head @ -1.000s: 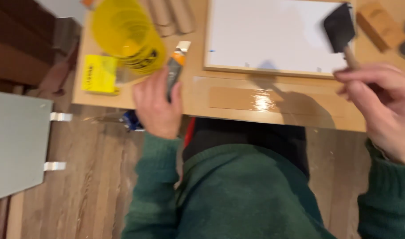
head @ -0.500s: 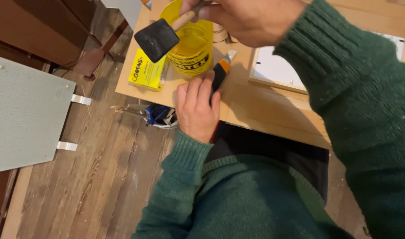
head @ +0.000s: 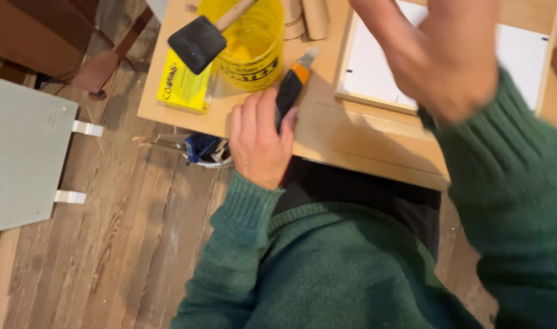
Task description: Applying adhesive strips and glue to a wooden frame as part of an art framing process.
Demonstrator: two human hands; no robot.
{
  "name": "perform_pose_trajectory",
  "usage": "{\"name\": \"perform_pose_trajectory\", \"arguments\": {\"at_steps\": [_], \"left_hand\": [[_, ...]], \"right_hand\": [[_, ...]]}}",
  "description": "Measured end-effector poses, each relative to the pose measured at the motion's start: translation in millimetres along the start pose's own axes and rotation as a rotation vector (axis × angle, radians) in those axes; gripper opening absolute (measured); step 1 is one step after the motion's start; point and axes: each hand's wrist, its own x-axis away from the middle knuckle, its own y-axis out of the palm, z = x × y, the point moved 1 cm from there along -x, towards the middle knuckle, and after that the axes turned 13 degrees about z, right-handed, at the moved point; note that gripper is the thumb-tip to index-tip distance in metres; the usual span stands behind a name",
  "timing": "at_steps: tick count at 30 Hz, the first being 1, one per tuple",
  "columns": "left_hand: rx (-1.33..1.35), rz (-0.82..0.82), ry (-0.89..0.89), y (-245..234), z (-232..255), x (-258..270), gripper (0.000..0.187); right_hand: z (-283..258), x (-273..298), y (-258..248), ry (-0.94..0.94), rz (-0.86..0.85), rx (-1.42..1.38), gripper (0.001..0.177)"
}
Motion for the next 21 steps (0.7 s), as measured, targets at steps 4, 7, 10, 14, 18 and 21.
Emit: {"name": "perform_pose_trajectory", "arguments": {"at_steps": [4,7,10,14,18,21], "left_hand": [[0.175,0.039,-0.004,-11,10,11,0.047],[0.343,0.081,0.029,-13,46,23,0.045],[0.433,-0.055,0.147,-12,94,42,0.04],[0.516,-0.14,0.406,-4,151,60,0.044],[0.633,-0.297,0.482,-9,181,46,0.046],[0.988,-0.561,0.434,-13,196,35,0.047]], "right_hand": [[-50,65,-40,0.755,0.006,-0.299,0.02],[-79,123,-48,1.05,-0.008,-0.565,0.033],[-111,167,-45,1.136,0.113,-0.849,0.052],[-129,195,-56,1.242,0.418,-1.147,0.064],[-128,233,-88,1.377,0.618,-1.211,0.061],[-115,278,-119,1.478,0.622,-0.98,0.054]]}}
